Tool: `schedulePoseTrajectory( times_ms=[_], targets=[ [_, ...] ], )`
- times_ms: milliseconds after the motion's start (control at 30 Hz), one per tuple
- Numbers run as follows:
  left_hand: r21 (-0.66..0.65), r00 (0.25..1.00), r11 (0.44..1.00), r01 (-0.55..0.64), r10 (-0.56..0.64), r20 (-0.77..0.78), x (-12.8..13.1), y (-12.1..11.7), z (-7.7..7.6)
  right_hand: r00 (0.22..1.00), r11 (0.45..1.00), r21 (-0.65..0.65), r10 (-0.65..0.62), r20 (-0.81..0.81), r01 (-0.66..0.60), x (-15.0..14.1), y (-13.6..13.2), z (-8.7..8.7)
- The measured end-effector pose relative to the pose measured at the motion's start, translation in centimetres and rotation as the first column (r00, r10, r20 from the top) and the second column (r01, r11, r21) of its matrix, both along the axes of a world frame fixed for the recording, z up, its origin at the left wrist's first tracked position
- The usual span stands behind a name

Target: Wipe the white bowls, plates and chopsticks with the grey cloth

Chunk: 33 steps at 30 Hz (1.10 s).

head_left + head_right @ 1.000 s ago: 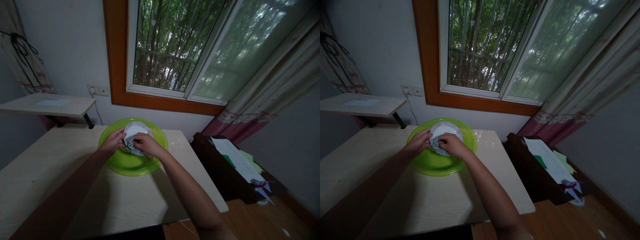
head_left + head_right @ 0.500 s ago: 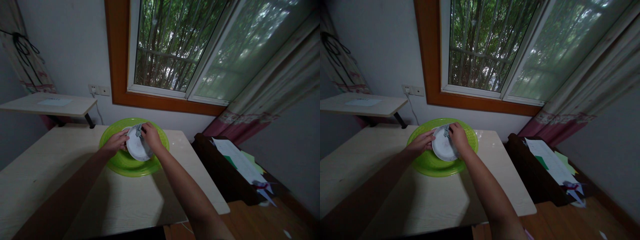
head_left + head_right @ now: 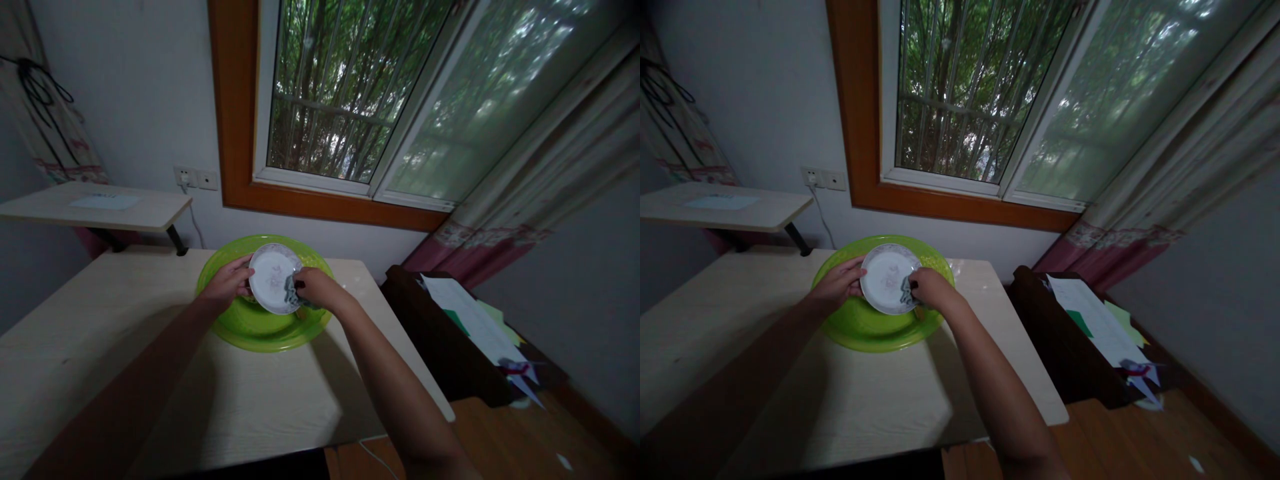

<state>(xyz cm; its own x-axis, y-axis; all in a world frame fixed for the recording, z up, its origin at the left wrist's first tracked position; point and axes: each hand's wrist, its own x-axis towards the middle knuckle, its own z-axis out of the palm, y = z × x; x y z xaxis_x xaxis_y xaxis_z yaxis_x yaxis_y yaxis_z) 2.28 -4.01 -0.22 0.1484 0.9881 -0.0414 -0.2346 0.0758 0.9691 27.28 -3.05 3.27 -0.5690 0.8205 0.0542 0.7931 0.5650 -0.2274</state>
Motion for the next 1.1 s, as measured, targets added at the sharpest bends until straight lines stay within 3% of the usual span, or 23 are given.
schedulePoseTrajectory(
  times_ms=[133,233,333,500,667,767,933,1100],
  targets=[
    [0.014,0.999,1.000,0.018,-0.019,0.032,0.0,0.1,-0.1,0.938,0.943,-0.120,0.284,-0.198,-0.310,-1.0,-0.8,0.3],
    [0.010,0.999,0.999,0.041,-0.041,0.014,0.0,0.2,-0.2,0.886,0.926,-0.057,0.339,-0.316,-0.374,-2.7,-0.9,0.0],
    [0.001,0.999,0.999,0.047,-0.047,0.012,-0.1,0.3,-0.3,0.848,0.946,0.026,0.302,-0.435,-0.324,-4.4,-0.6,-0.5],
    [-0.005,0.997,0.998,0.066,-0.066,0.046,0.0,0.3,-0.3,0.771,0.986,0.098,0.168,-0.614,-0.137,-6.2,0.6,-1.0],
    [-0.006,0.986,0.990,0.144,-0.143,0.085,0.1,0.4,-0.4,0.597,0.998,0.005,-0.032,-0.802,0.061,-7.3,1.6,-2.1],
    [0.003,0.982,0.986,0.167,-0.166,0.091,0.0,0.4,-0.4,0.521,0.996,-0.020,-0.063,-0.851,0.088,-7.5,1.6,-2.6],
    [0.002,0.985,0.987,0.161,-0.161,0.063,-0.1,0.4,-0.5,0.577,0.996,0.034,0.074,-0.813,-0.080,-6.5,1.2,-2.2],
    [-0.002,0.987,0.989,0.149,-0.149,0.055,-0.1,0.4,-0.5,0.638,0.942,-0.029,0.204,-0.742,-0.335,-4.9,1.1,-1.3]
  ],
)
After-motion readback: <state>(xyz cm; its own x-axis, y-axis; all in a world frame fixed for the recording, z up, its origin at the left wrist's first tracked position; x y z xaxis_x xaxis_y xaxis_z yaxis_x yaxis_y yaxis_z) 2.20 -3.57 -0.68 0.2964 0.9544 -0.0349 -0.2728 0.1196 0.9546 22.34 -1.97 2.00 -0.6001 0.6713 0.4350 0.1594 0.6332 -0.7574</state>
